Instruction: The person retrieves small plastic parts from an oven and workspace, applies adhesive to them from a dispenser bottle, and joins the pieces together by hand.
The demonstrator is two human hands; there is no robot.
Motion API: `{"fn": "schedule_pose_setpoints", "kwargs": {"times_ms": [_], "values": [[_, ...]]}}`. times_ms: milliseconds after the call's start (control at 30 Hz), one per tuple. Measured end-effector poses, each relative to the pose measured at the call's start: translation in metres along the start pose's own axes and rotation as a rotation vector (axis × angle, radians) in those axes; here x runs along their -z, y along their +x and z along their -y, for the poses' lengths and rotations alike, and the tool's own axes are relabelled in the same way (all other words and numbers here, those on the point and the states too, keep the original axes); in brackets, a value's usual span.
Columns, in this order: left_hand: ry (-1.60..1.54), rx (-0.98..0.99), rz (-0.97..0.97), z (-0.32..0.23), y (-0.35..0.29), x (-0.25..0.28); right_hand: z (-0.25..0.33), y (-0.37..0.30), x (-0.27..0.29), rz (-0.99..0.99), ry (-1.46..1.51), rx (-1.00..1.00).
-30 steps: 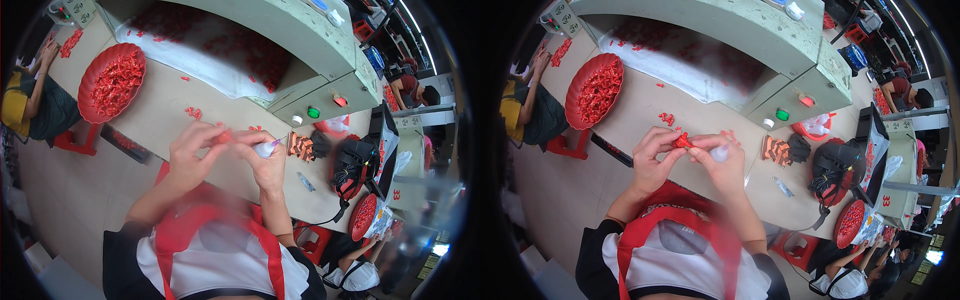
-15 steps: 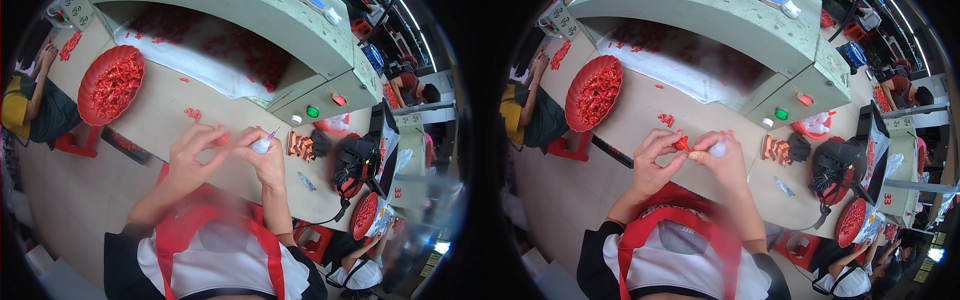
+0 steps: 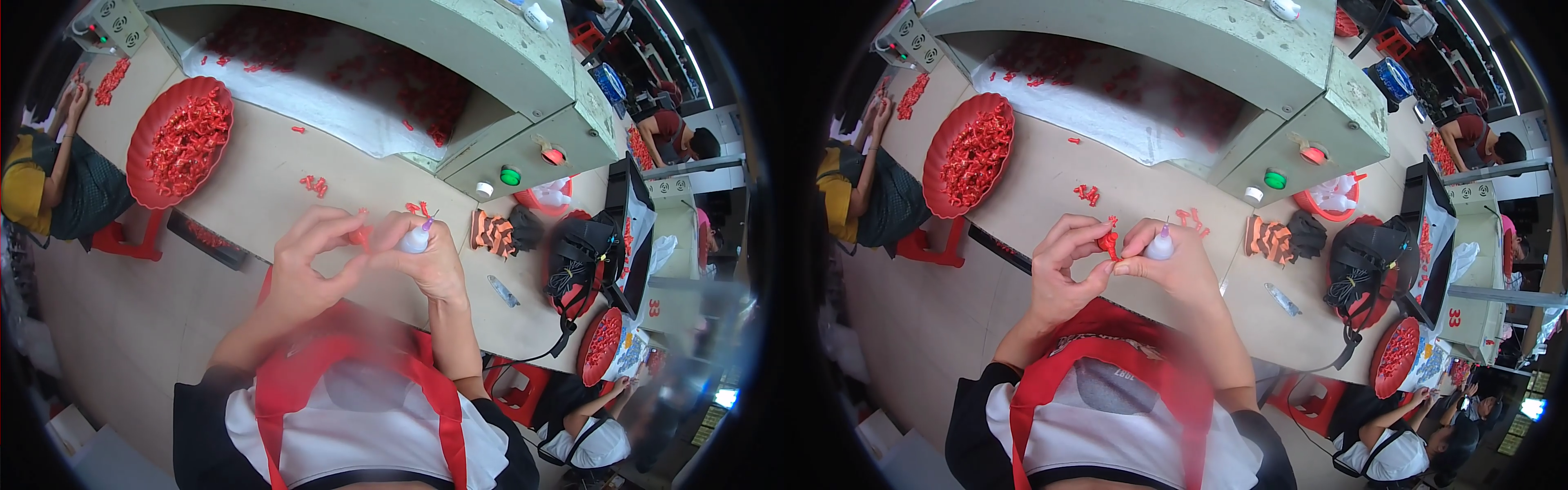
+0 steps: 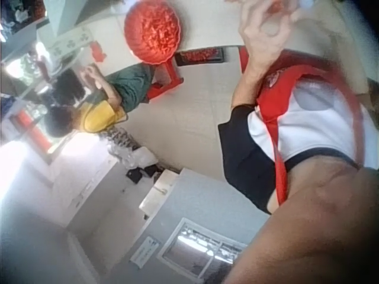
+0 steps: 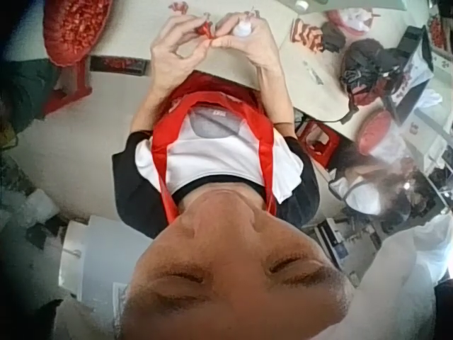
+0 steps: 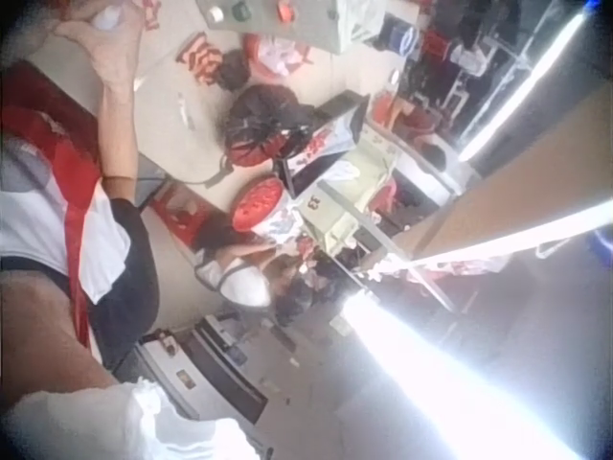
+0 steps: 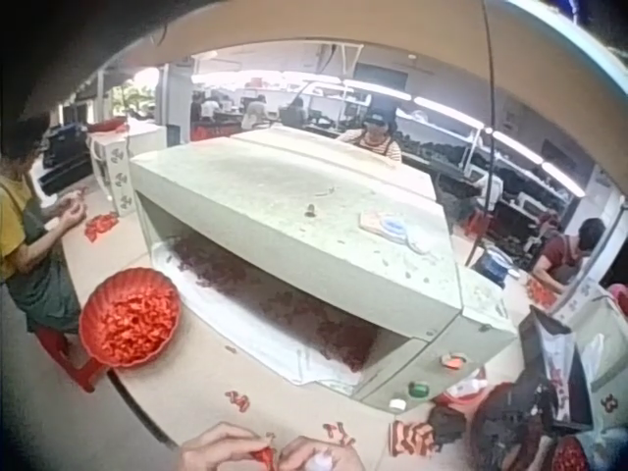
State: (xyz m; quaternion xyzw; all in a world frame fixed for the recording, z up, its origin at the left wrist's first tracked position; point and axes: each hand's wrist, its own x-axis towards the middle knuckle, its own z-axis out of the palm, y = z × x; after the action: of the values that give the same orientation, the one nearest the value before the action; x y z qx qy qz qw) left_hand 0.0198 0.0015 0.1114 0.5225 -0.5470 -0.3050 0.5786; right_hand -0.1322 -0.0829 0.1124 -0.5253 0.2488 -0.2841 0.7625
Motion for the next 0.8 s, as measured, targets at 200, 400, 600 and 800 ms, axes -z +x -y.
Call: {"fn": "schedule_pose_setpoints", "kwargs": {"times_ms": [200,400,600,800], "values": [[-0.071,0.028,0.017,0.001,0.0,0.0,-0.001,0.0,0.001,-0.003,-0.011,-0.031],[-0.091,0.034,0.018,0.002,0.001,0.0,-0.001,-0.002,-0.001,-0.027,-0.033,-0.028],[-0.396,0.212,0.05,0.018,0.001,-0.002,0.005,-0.007,-0.011,-0.14,-0.181,-0.029],[-0.525,0.289,0.073,0.021,0.0,-0.006,0.011,-0.014,-0.02,-0.244,-0.321,0.011]]}}
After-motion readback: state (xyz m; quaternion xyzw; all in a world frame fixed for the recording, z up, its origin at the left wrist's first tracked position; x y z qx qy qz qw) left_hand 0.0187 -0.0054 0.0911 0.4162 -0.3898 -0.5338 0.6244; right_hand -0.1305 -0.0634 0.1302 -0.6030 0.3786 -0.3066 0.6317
